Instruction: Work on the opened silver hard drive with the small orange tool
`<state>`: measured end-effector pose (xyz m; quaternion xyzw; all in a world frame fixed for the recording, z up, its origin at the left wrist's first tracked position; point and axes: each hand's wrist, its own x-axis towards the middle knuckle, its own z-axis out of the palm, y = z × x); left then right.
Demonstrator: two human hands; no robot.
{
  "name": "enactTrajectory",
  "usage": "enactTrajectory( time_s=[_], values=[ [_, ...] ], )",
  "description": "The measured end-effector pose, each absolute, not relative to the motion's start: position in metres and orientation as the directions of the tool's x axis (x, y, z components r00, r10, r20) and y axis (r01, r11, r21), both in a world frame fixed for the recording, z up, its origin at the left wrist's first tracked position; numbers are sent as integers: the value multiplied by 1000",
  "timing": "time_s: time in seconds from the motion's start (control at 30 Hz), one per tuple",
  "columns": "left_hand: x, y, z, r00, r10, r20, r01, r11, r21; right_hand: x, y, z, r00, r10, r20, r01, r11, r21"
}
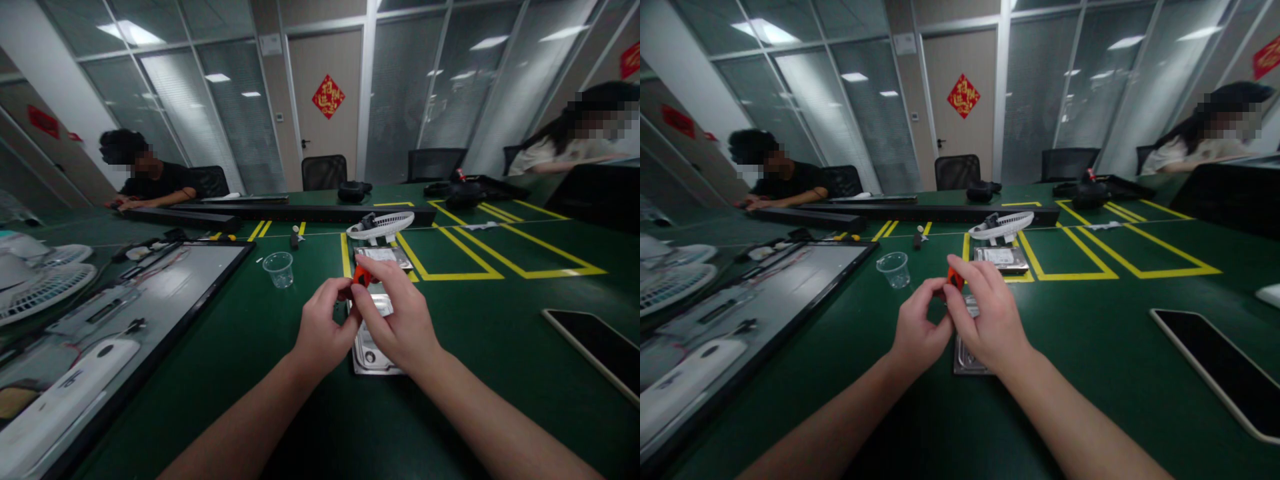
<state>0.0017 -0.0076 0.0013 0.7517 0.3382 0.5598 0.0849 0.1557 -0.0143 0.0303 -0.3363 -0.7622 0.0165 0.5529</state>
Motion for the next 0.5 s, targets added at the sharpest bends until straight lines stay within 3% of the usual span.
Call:
enactTrajectory(
  time_s=[0.5],
  values=[
    [2,-7,3,159,603,782,437,-753,492,156,-16,31,-161,514,842,467,791,-394]
  ],
)
